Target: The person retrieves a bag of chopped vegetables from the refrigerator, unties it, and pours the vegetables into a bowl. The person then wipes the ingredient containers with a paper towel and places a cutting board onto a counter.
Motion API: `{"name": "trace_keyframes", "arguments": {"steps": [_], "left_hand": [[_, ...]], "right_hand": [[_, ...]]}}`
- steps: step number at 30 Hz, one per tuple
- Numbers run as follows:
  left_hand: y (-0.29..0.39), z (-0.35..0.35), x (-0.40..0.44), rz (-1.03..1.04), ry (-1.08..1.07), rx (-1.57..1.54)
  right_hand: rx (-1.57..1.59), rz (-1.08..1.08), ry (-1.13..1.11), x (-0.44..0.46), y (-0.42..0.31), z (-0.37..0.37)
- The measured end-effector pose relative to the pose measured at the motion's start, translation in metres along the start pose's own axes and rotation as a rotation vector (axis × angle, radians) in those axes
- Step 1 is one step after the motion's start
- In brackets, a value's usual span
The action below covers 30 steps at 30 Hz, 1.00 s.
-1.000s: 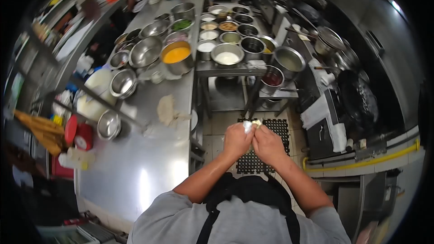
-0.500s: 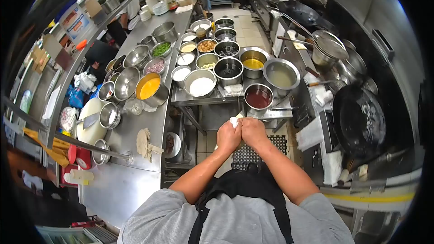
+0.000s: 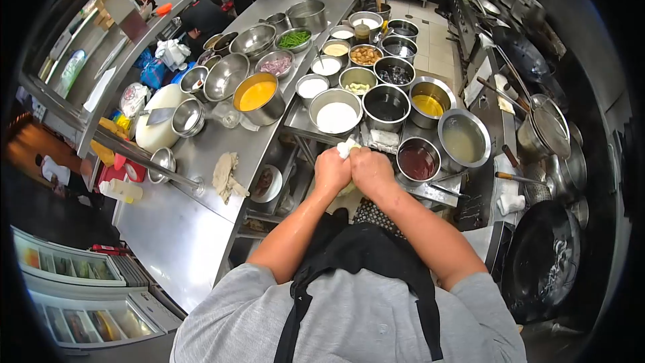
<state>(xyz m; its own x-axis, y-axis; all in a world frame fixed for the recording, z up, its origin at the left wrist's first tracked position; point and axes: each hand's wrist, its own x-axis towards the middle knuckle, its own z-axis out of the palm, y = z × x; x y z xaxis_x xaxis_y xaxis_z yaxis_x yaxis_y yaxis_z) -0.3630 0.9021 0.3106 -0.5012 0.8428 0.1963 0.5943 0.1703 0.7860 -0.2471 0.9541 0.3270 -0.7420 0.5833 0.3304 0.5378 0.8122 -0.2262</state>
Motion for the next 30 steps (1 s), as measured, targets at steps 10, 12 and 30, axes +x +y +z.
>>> {"name": "trace_keyframes", "arguments": {"steps": [10,12,30], "left_hand": [[0.009,0.009,0.151,0.172,0.058,0.114],[-0.004,0.012,0.195,0.160,0.014,0.115],[-0.102,0.044,0.334,-0.314,-0.310,-0.445]], "right_hand": [[-0.056,-0.004,0.042,0.127,0.066,0.005],[-0.069,0.033,-0.018,0.166,0.079,0.014],[0.544,0.679,-0.071,0.304,0.204,0.072]]}}
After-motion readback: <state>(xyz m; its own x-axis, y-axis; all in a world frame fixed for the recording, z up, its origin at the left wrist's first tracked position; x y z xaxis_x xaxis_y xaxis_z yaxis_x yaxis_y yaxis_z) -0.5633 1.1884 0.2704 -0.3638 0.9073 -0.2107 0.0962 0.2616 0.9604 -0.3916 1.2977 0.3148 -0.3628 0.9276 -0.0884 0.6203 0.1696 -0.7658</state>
